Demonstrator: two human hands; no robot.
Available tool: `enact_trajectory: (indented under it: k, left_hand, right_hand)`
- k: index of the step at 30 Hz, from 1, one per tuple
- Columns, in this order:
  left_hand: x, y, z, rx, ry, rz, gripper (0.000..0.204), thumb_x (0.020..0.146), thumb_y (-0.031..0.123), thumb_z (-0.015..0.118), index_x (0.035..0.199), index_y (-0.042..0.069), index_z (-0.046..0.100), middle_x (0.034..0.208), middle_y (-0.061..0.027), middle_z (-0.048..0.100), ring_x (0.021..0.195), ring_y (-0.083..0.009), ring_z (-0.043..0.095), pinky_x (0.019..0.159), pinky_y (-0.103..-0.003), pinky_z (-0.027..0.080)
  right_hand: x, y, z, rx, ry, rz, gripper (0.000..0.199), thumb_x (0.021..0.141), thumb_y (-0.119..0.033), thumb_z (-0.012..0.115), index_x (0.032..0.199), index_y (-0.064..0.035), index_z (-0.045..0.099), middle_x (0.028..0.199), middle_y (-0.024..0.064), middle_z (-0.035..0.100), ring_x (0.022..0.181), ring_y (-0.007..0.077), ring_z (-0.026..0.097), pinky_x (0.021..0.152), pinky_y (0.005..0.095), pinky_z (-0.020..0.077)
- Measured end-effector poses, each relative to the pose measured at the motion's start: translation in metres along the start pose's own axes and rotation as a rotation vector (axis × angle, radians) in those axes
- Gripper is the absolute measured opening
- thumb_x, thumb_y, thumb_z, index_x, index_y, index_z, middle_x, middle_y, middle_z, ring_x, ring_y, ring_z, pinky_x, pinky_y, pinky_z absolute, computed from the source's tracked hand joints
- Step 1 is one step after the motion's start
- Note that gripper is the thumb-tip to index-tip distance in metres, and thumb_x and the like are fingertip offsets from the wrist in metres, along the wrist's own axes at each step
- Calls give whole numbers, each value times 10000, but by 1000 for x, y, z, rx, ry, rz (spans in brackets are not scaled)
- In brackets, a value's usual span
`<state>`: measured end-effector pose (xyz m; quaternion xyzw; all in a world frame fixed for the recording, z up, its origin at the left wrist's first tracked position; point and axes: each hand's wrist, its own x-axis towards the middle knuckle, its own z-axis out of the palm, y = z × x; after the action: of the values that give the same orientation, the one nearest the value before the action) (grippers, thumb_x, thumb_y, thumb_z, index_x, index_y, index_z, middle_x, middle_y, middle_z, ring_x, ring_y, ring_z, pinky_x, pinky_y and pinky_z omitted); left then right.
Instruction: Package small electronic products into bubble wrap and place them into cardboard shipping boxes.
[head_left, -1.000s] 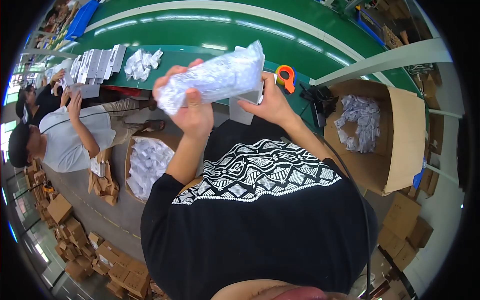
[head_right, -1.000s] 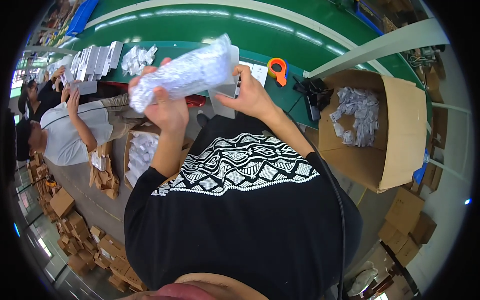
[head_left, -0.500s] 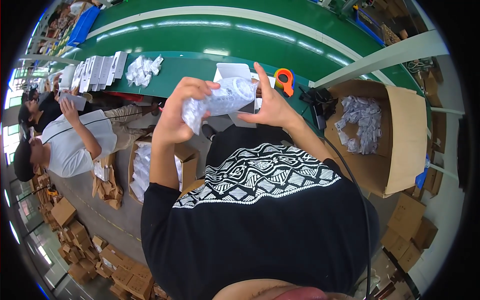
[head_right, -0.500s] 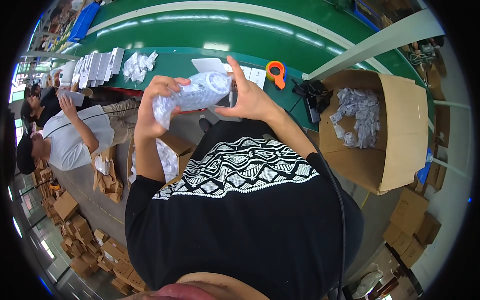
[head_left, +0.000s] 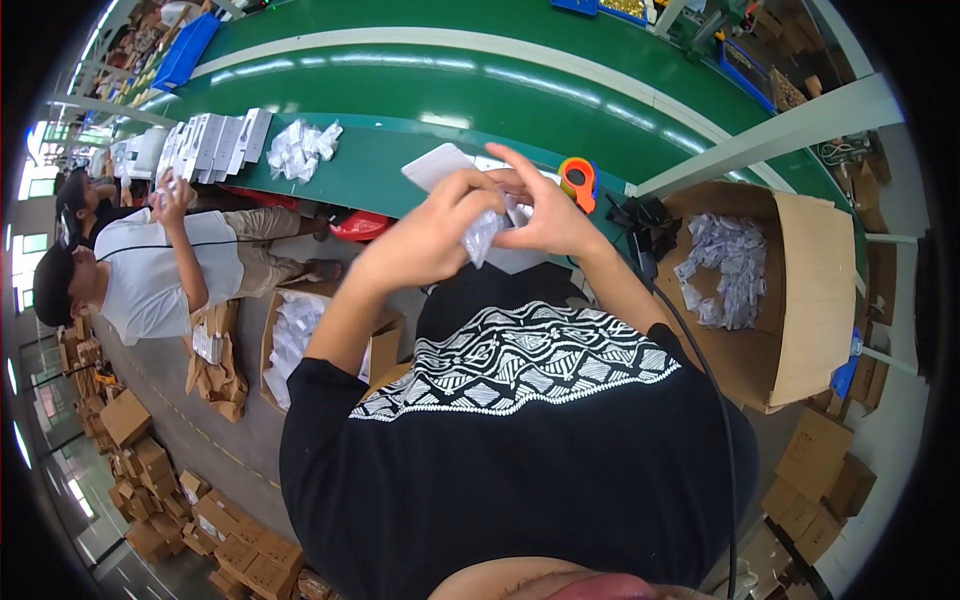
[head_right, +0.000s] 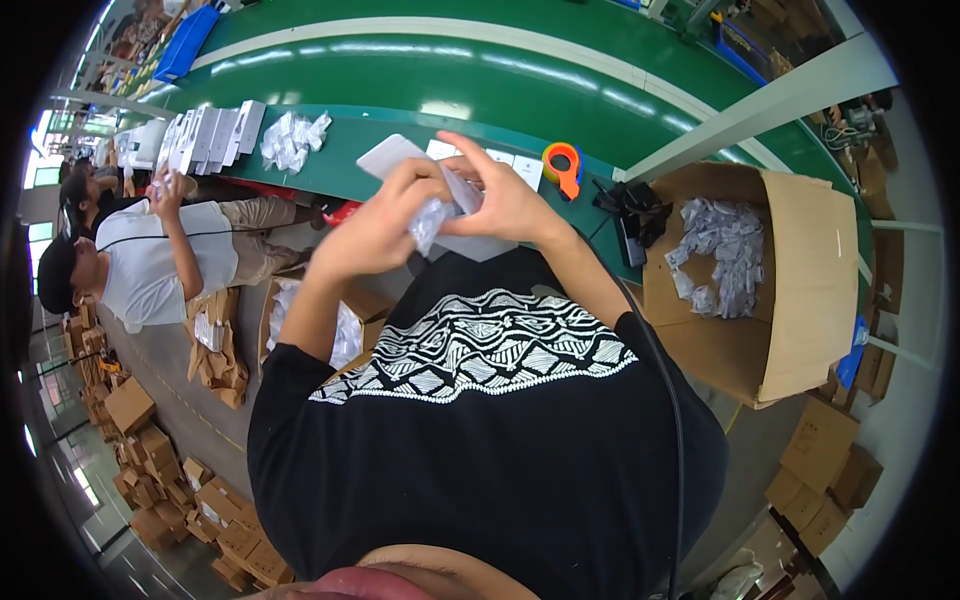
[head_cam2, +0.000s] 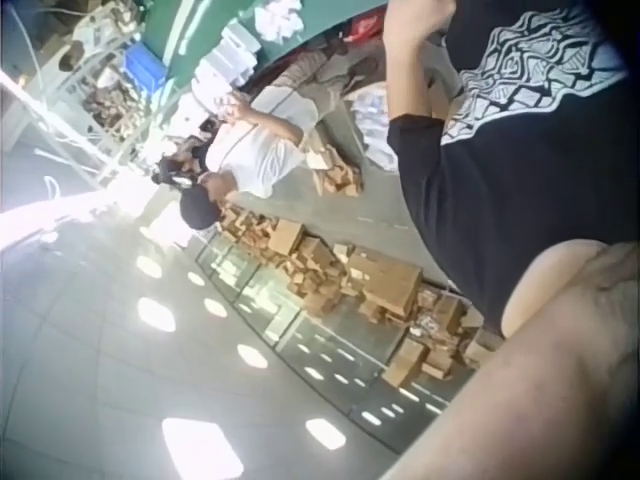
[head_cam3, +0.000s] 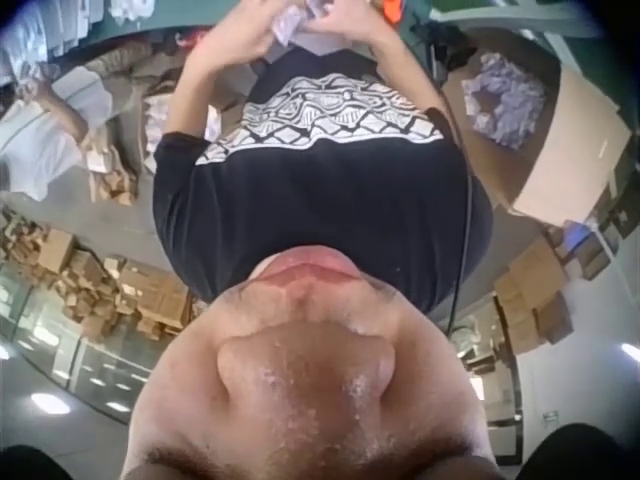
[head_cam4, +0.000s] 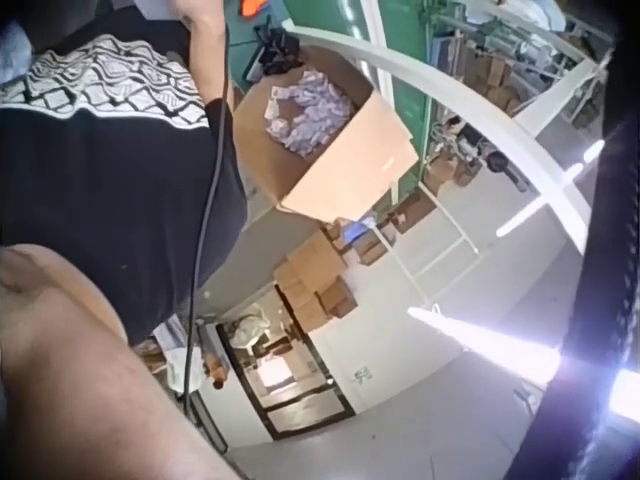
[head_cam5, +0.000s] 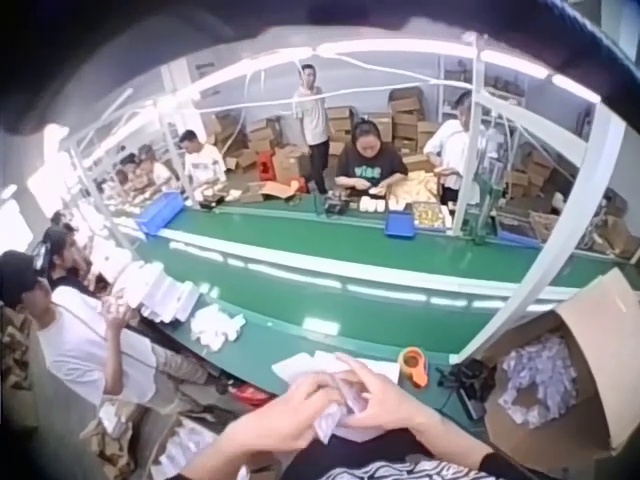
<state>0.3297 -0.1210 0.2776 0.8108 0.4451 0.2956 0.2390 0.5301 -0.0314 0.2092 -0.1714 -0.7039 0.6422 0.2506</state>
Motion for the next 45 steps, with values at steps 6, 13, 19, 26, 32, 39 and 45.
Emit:
enact_trajectory:
  k: [6,13,19,26,32,39,45]
  left_hand:
    - [-20,-16,7,272,241,-127,361,799,155,714,1146,77,650,1052,-108,639,1074,-297,584,1007,-448,402]
    - [-37,-34,-4,253,213,-26,303,871,174,674,1139,37,640,1069,-102,666,1077,-282,609,959,-414,457]
    - [-99,-171,14,-469,1124,-502,230,981,193,577,1103,6,631,1088,-94,669,1026,-140,616,905,-324,486]
    - [-207,-448,-47,-144,697,-1099,366,917,282,629,1138,-10,640,1134,-166,662,1024,-264,644,920,-349,489]
    - [-222,-578,-86,333,525,-1157,422,848,343,669,1140,38,661,1288,-212,582,1175,-386,566,1008,-444,452]
    - [-197,-544,-77,647,188,-1277,398,838,351,672,1122,72,652,1246,-162,576,1091,-369,580,985,-453,465]
    - [-216,-523,-50,624,20,-1075,437,821,334,697,1182,107,602,1216,-133,532,1111,-362,549,934,-456,486]
  right_hand:
    - [4,9,0,210,121,114,1096,648,-78,876,1536,-58,233,1327,142,553,1185,219,569,1007,346,458]
    - [26,35,45,389,100,82,953,721,-29,824,1505,-30,283,1346,145,539,1151,216,591,955,338,487]
    - [34,80,26,763,485,91,699,887,-241,670,1468,-15,354,1353,159,543,1207,297,568,1040,409,447]
    - [76,104,36,1011,753,403,661,960,-501,444,1444,-52,421,1398,153,537,1225,341,558,1049,472,431]
    - [104,92,55,1030,824,379,653,962,-486,443,1452,-56,414,1400,142,539,1225,344,559,1048,479,429]
    - [144,92,78,1025,940,399,638,959,-466,448,1447,-57,422,1382,146,552,1214,341,568,1044,478,431]
    - [159,121,63,972,834,421,566,953,-422,508,1369,-37,493,1288,143,612,1156,307,611,994,440,477]
